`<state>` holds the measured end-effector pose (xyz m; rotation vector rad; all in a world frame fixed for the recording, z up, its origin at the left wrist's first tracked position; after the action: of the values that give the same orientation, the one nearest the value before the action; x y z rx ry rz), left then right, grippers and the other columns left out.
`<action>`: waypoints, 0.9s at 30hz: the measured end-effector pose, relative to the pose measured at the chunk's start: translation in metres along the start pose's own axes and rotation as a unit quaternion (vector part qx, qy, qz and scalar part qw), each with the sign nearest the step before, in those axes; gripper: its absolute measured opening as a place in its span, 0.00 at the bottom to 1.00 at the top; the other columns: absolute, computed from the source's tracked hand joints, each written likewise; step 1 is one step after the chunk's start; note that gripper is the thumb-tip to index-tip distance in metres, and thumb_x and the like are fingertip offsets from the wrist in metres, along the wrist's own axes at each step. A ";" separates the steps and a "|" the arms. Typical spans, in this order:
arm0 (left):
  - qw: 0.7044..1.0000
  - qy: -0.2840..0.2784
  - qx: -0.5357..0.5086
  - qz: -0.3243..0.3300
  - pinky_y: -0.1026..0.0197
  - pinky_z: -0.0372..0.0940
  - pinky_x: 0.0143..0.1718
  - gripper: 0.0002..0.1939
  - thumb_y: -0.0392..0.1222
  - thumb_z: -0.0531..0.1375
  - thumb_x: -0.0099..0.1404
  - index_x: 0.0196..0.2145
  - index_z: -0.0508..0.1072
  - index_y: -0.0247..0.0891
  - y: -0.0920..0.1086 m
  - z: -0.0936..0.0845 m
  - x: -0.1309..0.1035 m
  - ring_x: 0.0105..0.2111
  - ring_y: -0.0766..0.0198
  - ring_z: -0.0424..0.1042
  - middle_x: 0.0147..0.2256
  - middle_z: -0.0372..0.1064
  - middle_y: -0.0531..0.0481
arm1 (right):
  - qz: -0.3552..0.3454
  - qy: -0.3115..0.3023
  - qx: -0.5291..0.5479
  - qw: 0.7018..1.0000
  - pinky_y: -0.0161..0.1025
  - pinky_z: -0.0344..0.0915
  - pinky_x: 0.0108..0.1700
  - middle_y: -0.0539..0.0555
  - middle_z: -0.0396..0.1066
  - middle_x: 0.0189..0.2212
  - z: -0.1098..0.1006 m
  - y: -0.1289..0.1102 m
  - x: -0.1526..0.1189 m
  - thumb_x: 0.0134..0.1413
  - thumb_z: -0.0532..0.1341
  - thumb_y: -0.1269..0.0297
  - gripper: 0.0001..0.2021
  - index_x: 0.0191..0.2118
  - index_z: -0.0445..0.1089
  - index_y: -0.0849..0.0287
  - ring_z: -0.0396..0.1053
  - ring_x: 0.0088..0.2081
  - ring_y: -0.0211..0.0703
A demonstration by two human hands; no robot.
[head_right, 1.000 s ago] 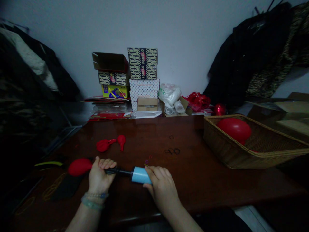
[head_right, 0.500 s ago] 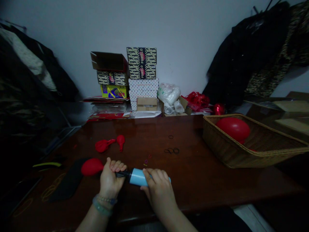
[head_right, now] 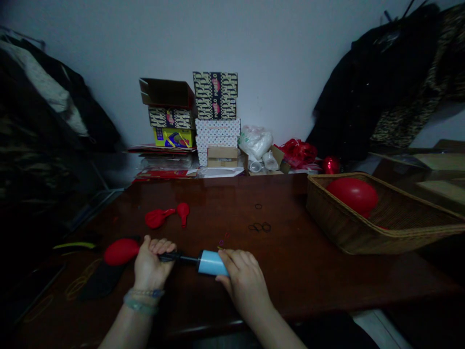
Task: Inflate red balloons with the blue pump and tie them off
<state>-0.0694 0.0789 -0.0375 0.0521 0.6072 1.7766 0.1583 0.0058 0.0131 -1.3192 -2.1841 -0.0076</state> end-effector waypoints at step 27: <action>1.000 -0.008 0.002 -0.020 0.66 0.50 0.17 0.20 0.41 0.51 0.68 0.19 0.49 0.39 -0.021 0.006 -0.008 0.13 0.72 0.48 0.14 0.45 0.60 | 0.004 0.007 0.013 1.000 0.49 0.63 0.49 0.57 0.70 0.49 0.002 -0.002 -0.002 0.52 0.66 0.64 0.25 0.56 0.63 0.55 0.67 0.47 0.51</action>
<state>-0.0463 0.0773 -0.0389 0.0579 0.5968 1.7346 0.1561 0.0040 0.0108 -1.3098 -2.1597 0.0149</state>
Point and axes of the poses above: each hand's wrist, its own x-axis towards the middle knuckle, its own z-axis out of the palm, y = z × x, the point moved 10 cm from there along x, towards the middle knuckle
